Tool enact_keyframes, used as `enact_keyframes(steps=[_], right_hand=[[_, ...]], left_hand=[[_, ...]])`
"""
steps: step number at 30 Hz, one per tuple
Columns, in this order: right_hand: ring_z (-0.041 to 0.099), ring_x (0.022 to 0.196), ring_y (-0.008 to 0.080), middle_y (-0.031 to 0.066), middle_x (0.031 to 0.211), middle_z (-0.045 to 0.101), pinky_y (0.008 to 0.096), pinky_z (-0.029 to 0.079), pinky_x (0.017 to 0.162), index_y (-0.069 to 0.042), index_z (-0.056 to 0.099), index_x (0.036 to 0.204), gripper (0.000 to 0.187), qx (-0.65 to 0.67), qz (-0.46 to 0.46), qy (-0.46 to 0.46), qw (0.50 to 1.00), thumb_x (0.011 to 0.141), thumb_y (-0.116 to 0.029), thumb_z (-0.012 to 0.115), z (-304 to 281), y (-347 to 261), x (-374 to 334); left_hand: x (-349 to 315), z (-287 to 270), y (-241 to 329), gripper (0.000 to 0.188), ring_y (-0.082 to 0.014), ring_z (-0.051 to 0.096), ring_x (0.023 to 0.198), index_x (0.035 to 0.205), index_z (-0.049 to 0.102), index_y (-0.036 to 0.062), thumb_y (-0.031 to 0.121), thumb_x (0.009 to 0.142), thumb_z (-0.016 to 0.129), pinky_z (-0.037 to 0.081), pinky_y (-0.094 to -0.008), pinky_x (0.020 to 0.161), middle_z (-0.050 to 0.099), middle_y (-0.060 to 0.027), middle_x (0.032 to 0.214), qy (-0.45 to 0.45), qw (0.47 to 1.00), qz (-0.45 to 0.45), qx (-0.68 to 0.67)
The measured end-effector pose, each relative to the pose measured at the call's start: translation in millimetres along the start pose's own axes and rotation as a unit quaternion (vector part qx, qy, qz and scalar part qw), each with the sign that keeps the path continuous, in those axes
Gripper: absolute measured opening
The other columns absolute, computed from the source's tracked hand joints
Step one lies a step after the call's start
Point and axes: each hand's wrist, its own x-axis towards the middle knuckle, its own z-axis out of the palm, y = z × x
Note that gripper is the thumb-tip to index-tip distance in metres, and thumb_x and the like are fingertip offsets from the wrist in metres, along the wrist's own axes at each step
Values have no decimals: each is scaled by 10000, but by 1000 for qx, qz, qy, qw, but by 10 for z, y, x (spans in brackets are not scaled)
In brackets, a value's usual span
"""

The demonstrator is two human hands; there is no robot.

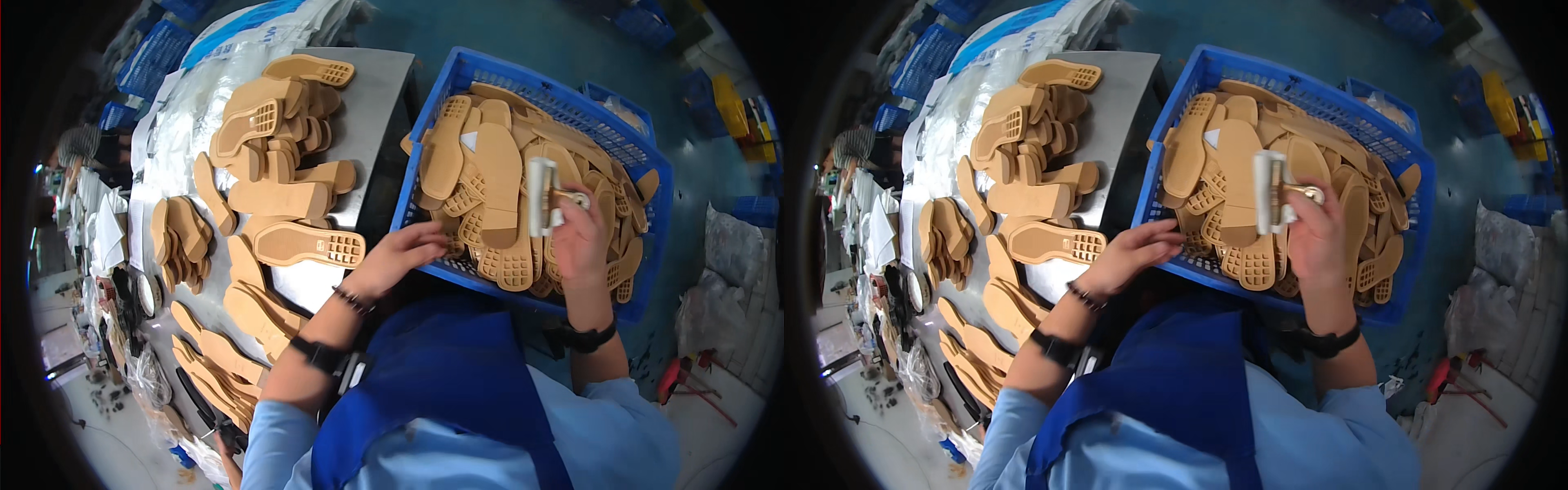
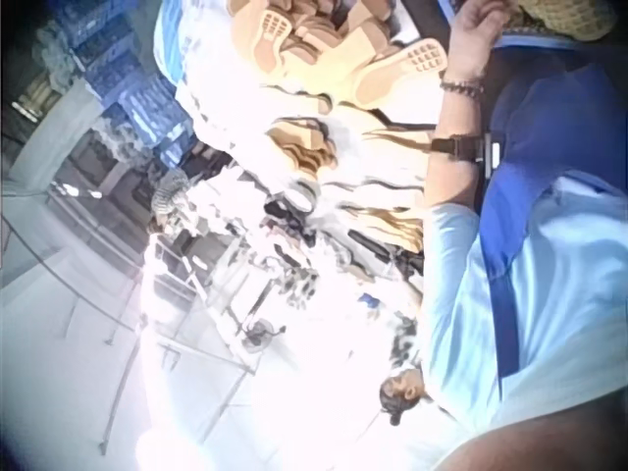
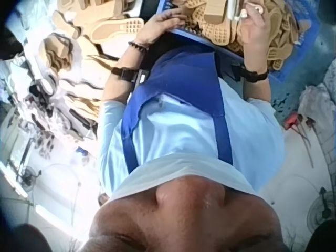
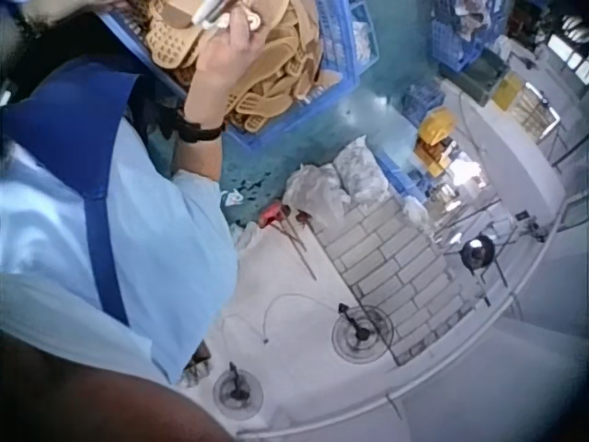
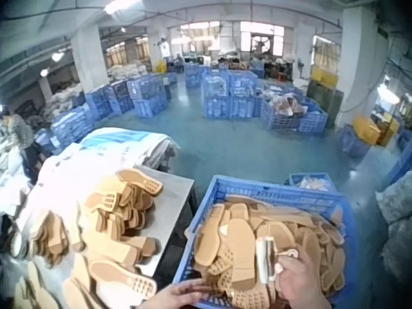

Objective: Applying adhesive to shoe soles and stacking them on a factory production line.

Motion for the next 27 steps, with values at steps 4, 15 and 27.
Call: enact_keyframes(steps=[4,15,27], right_hand=[[631,924,180,92,992,642,326,513,827,-21,543,1155,294,33,-18,53,998,867,2,598,-307,-202,-226],[633,895,175,88,961,642,316,510,812,-13,542,1150,289,45,-10,27,999,868,-17,604,-283,-237,-197],[592,957,187,94,1045,607,332,484,862,-9,533,1166,282,1,46,-173,984,885,-28,541,749,69,159]], left_hand=[[793,298,-217,453,-144,629,966,1300,444,31,137,912,651,518,-257,841,617,-56,1077,1,994,-102,-37],[345,307,270,355,-136,655,935,1125,486,81,-111,851,603,605,-298,801,627,-32,1019,-18,991,85,-104],[-957,-107,407,368,-157,660,921,1105,497,94,-67,824,671,574,-283,762,672,-47,1021,70,932,277,-225]])
